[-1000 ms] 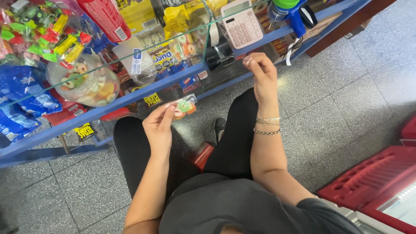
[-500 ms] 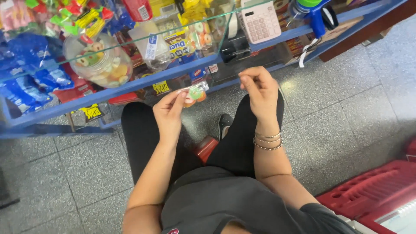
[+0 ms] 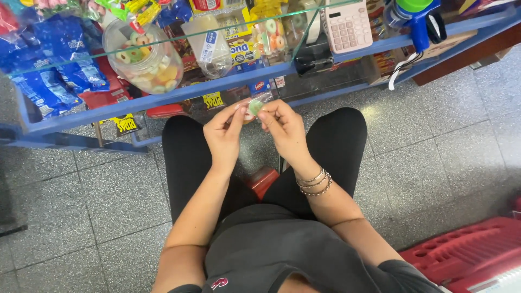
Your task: A person is sitting behind a shop counter, carefully picking individual gummy candies from a plastic jar and placing them into a small, clear plastic bag.
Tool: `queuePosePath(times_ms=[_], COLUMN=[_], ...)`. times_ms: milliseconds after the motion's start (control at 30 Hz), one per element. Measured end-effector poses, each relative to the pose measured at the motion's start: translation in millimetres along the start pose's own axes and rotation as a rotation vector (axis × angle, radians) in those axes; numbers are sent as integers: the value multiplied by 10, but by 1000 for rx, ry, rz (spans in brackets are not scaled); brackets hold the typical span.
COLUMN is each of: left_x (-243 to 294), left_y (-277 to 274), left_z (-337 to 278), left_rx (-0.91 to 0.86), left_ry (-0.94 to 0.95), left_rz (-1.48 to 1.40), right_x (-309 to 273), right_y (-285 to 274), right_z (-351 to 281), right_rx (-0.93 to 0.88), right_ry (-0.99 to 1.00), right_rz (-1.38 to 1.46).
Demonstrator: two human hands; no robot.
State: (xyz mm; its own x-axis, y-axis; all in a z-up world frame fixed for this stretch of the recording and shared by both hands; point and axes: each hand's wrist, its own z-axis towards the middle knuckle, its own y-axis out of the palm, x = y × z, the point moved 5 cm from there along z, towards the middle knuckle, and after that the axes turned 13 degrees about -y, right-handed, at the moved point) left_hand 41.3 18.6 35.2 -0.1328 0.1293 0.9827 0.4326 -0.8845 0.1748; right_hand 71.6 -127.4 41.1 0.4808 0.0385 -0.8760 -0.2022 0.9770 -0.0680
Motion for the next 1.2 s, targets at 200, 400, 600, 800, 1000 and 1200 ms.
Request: queuePosePath(times_ms=[200, 400, 600, 800, 1000, 1200], left_x=[8, 16, 147, 113, -262, -547], left_y=[-17, -24, -9, -26, -76, -140], left_z=[-9, -21, -49, -57, -6, 48], left_rx=[-13, -41, -67, -44, 3, -49], left_ry=[75, 75, 136, 145, -204, -395], left_rz=[42, 13, 101, 133, -248, -420], right_x=[45, -6, -23, -7, 455, 360], right_y=[25, 22, 28, -15, -53, 15], right_z=[-12, 3, 12, 30, -42, -2], right_rx=[12, 16, 16, -29, -111, -120], right_ry=[15, 16, -1, -7, 57, 90], right_rz=[11, -37, -131, -446, -279, 92])
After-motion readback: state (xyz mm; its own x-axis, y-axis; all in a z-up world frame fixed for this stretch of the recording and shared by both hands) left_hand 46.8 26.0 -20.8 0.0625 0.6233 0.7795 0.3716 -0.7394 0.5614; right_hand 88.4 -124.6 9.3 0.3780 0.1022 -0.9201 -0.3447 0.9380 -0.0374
